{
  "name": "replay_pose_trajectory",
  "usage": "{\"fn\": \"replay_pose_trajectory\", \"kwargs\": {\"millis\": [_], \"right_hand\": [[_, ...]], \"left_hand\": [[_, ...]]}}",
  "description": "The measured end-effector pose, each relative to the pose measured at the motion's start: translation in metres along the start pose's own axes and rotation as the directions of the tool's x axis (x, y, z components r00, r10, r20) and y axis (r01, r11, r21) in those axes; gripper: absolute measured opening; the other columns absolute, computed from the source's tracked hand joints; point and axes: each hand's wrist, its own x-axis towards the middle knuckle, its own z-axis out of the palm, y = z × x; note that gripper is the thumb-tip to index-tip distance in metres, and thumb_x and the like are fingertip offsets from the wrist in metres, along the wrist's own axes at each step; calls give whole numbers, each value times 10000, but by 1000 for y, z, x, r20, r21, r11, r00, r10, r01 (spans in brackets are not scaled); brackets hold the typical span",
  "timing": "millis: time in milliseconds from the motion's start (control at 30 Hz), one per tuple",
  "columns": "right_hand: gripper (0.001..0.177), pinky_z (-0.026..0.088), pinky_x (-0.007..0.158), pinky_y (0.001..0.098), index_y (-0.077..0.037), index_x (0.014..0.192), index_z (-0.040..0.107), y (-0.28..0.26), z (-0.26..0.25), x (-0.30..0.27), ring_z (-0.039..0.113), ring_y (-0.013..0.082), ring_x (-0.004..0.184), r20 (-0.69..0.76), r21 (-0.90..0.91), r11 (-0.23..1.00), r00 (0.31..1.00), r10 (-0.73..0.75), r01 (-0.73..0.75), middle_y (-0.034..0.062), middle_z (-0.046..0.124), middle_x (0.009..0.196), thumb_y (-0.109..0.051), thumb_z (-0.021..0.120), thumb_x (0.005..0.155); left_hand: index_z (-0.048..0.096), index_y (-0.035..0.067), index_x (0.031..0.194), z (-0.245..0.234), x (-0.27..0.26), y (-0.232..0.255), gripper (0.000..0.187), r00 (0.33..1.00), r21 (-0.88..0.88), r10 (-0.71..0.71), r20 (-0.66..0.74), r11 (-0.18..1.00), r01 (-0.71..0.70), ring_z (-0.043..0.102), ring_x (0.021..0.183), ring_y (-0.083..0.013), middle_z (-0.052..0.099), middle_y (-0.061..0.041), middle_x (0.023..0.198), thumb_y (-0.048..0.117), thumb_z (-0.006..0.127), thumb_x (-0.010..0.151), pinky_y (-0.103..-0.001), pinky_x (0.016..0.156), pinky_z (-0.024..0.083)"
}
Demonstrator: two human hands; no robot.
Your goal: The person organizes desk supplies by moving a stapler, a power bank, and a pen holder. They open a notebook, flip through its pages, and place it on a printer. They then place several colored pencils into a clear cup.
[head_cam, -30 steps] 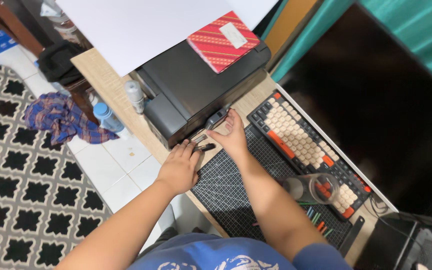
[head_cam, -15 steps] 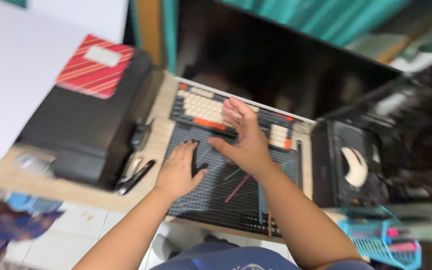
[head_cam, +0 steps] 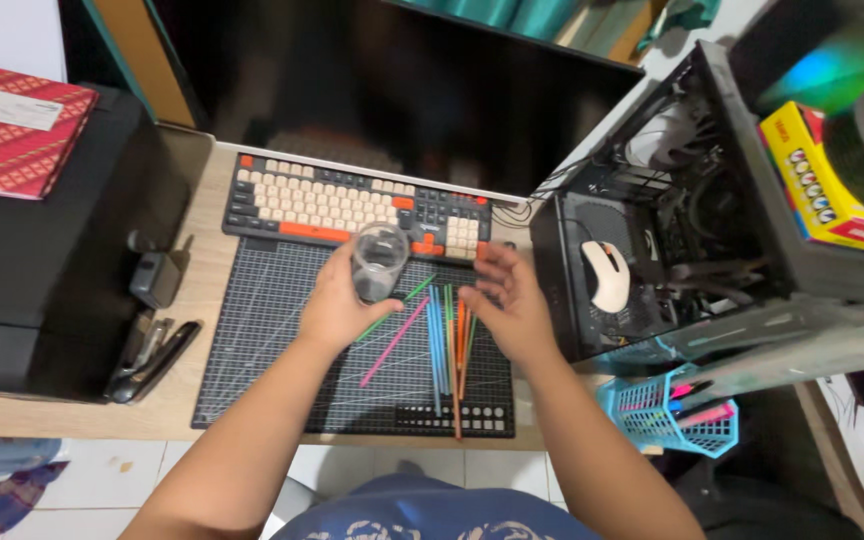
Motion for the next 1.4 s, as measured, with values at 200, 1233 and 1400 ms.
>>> {"fn": "replay_pose_trajectory", "kwargs": {"millis": [200,1233,1400], "right_hand": [[686,546,1001,361,-22,1425,431,80,-44,-16,562,237,1252,-5,55,981,982,187,-187,132,523,1402,-34,779,834],[441,584,845,316,35,1258,604,198,-53,-44,697,220,974,123,-361,901,945,303,-242,180,714,1155,-98,742,861],[384,588,766,322,28,1109,684,193,-49,-45,748,214,840,49,-506,823,945,325,-257,139,768,942,-233,781,845]], "left_hand": [[453,54,1459,23,-5,6,917,983,-78,-136,-122,989,127,595,1279,-351,594,-190,1389,284,911,699,-420,1040,499],[438,-23,1455,-11,-134,-12,940,917,66,-147,-371,981,184,606,1273,-354,599,-232,1396,264,925,703,-413,986,539],[369,-35,1464,17,-147,-38,982,887,-218,-331,-322,938,271,635,1260,-320,619,-219,1351,278,918,712,-395,1034,521]]}}
